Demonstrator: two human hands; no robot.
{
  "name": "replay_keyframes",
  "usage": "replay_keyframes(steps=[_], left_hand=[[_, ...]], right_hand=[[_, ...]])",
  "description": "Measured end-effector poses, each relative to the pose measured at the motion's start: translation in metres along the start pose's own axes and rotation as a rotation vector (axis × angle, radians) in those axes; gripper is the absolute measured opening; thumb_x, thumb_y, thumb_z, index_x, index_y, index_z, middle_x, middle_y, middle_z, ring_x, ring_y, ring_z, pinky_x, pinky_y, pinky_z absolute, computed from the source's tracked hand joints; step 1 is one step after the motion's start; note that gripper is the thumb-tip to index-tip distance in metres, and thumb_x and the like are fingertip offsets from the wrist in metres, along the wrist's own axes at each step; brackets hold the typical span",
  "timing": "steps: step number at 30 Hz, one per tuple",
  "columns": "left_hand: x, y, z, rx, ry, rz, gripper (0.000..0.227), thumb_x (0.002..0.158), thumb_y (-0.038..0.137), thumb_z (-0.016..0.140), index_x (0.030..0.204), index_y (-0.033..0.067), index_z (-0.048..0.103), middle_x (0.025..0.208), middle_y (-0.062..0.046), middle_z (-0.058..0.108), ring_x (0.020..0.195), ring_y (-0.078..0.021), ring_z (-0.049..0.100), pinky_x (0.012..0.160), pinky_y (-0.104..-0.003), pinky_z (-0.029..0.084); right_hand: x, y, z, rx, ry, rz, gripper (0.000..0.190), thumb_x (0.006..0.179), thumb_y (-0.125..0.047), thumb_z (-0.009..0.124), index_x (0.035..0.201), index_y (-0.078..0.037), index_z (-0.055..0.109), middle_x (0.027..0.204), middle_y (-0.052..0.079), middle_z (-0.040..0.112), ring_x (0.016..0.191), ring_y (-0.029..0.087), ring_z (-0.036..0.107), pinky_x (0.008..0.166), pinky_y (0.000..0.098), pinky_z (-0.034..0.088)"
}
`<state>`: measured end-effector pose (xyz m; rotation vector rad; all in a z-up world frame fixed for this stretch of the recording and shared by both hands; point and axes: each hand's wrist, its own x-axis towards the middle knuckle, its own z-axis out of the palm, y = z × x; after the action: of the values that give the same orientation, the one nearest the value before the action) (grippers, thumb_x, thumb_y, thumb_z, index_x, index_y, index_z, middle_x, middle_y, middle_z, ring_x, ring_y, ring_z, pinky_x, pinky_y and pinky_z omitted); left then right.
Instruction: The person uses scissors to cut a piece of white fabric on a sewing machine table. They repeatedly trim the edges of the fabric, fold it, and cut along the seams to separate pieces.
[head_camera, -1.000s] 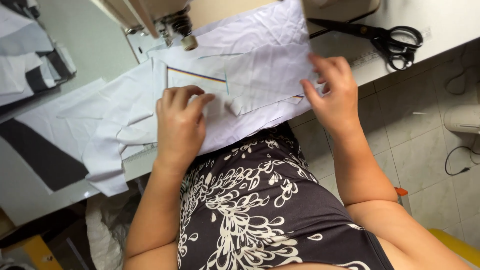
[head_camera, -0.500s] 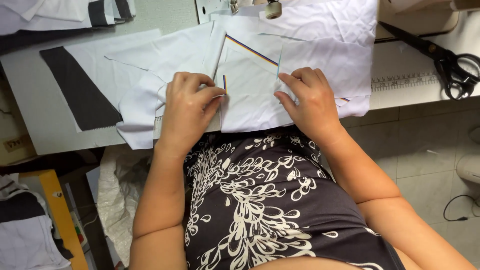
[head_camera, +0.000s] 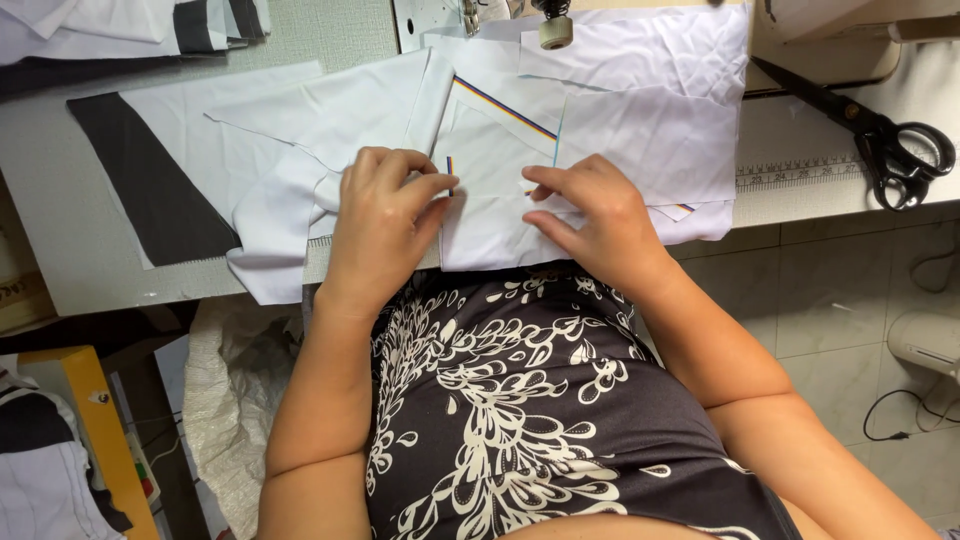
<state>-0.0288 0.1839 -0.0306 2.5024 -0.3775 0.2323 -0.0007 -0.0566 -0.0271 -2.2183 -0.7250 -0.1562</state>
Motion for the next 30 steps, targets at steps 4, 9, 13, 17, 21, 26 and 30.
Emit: replay_keyframes(steps=[4,9,13,17,21,26,30], left_hand=[[-0.003,-0.022,-0.013,0.034,0.138,-0.049,0.009,0.087,0.011,0.072,0.096,0.0123,0.070,0.096,-0.002,0.057,0.098,-0.0232,0.047,0.081,-0.037,0.041],[-0.007,-0.037,-0.020,0.230,0.304,-0.209,0.012,0.088,0.008,0.069,0.100,0.0074,0.069,0.100,-0.004,0.055,0.096,-0.0244,0.048,0.076,-0.038,0.043],[-0.010,-0.058,-0.031,0.334,0.393,-0.298,0.023,0.083,0.008,0.075,0.104,0.0049,0.067,0.106,-0.006,0.051,0.096,-0.0270,0.047,0.077,-0.041,0.043],[-0.012,-0.057,-0.030,0.148,0.291,-0.196,0.025,0.077,0.017,0.083,0.095,0.0064,0.069,0.104,-0.006,0.053,0.100,-0.0281,0.048,0.082,-0.041,0.042],[-0.014,-0.048,-0.025,0.169,0.213,-0.244,0.010,0.080,0.015,0.078,0.085,0.0111,0.070,0.097,0.000,0.055,0.100,-0.0213,0.047,0.082,-0.037,0.040],[-0.003,-0.033,-0.038,-0.005,0.353,-0.216,0.004,0.087,0.010,0.069,0.087,0.0114,0.065,0.092,0.000,0.060,0.096,-0.0207,0.055,0.083,-0.036,0.041],[0.005,-0.006,-0.052,-0.182,0.367,-0.017,0.007,0.091,0.011,0.062,0.096,0.0065,0.060,0.089,-0.006,0.064,0.082,-0.0257,0.059,0.077,-0.037,0.041]], right_hand=[[0.003,0.000,-0.022,0.151,0.031,0.087,0.025,0.087,-0.008,0.073,0.111,-0.006,0.068,0.089,0.009,0.070,0.078,0.023,0.062,0.066,0.0310,0.051],[0.012,0.008,-0.025,0.140,0.038,0.068,0.020,0.088,-0.003,0.073,0.108,-0.004,0.070,0.088,0.007,0.070,0.074,0.021,0.062,0.063,0.0275,0.051],[0.034,-0.021,-0.011,0.227,-0.035,-0.029,0.018,0.086,-0.001,0.071,0.103,-0.007,0.071,0.088,0.007,0.069,0.071,0.023,0.063,0.060,0.0301,0.051],[0.053,-0.042,0.007,0.299,-0.087,-0.095,0.015,0.085,-0.001,0.069,0.100,-0.007,0.071,0.087,0.009,0.069,0.070,0.024,0.063,0.058,0.0308,0.052],[0.061,-0.045,0.031,0.454,-0.216,-0.035,0.013,0.088,-0.004,0.064,0.098,-0.008,0.070,0.085,0.009,0.070,0.068,0.022,0.064,0.057,0.0292,0.052],[0.070,-0.050,0.056,0.381,-0.147,-0.058,0.022,0.086,-0.009,0.070,0.107,-0.004,0.067,0.095,0.015,0.067,0.079,0.030,0.065,0.064,0.0341,0.056],[0.086,-0.053,0.065,0.090,-0.152,-0.246,0.045,0.089,-0.006,0.065,0.130,-0.009,0.047,0.113,0.010,0.048,0.103,0.029,0.047,0.090,0.0390,0.040]])
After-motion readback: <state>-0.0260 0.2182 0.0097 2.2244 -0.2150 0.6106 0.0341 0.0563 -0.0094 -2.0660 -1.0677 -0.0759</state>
